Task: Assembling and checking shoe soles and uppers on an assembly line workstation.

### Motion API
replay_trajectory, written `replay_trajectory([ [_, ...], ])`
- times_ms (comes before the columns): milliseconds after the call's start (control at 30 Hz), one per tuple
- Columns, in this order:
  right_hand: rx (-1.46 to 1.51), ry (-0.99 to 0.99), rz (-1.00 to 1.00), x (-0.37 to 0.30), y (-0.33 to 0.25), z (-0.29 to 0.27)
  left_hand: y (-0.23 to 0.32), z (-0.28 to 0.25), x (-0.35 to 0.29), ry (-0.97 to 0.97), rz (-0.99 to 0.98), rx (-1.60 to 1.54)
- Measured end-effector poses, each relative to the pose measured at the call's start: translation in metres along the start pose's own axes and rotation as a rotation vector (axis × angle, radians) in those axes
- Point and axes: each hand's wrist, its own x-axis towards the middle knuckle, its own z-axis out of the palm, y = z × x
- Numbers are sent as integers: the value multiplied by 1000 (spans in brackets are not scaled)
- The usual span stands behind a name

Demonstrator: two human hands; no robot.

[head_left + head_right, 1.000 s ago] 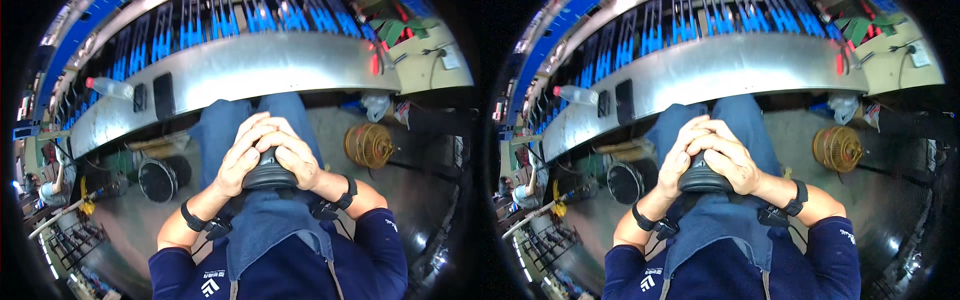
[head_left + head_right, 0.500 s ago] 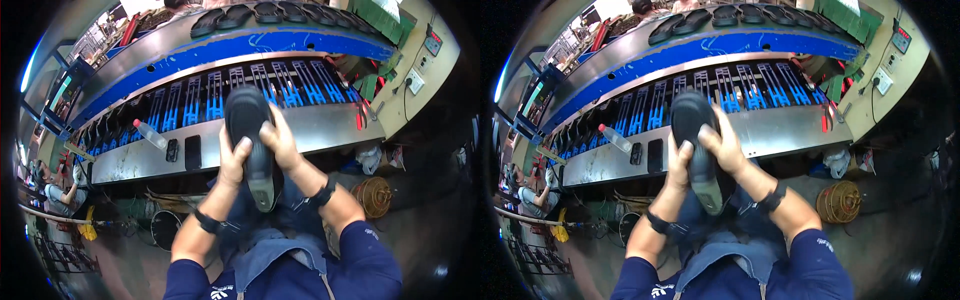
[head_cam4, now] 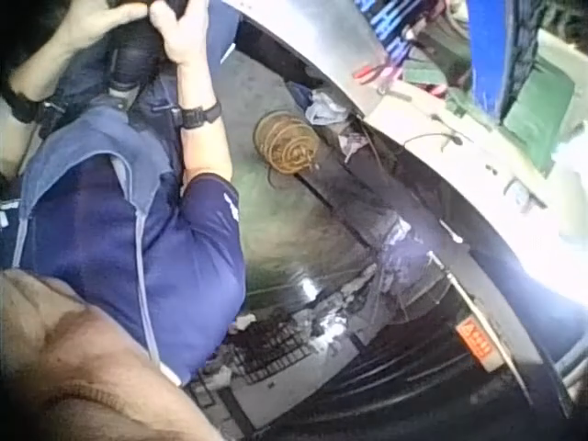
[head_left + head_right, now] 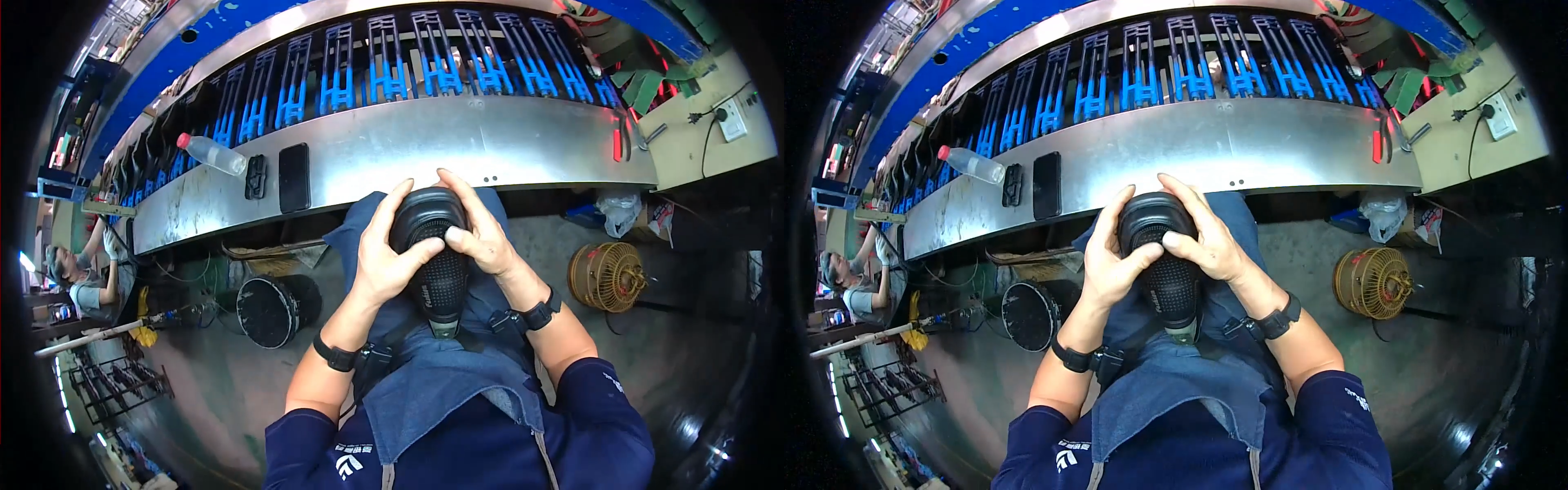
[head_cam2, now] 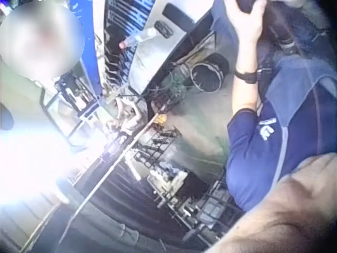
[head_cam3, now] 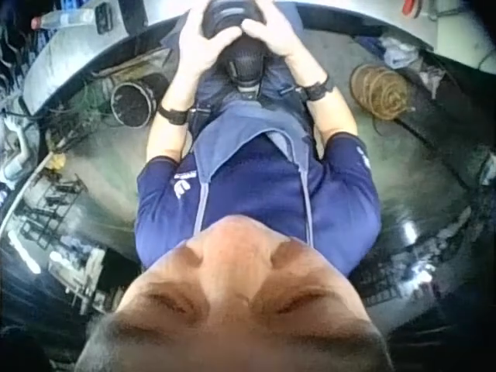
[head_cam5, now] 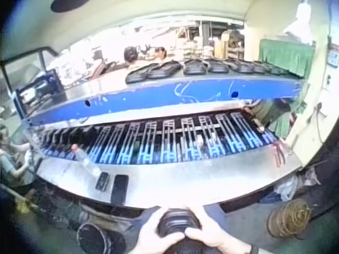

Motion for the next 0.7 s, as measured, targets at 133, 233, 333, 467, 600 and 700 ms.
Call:
replay_trajectory([
  [133, -1, 103, -55, 12, 23, 0, -29, 8, 14, 109, -16, -39],
  [233, 93, 157, -27, 18, 36, -3, -43, 15, 25, 141, -17, -7],
  [333, 109, 192, 9, 22, 54, -7, -59, 20, 31, 202, -40, 43],
  [467, 21, 231, 100, 24, 59, -11, -70, 25, 38, 216, -44, 140],
  [600, -129, 306, 138, 23, 63, -10, -80, 26, 34, 257, -78, 231],
  [700, -27, 289, 155, 14, 54, 3, -60, 26, 18, 342, -182, -69],
])
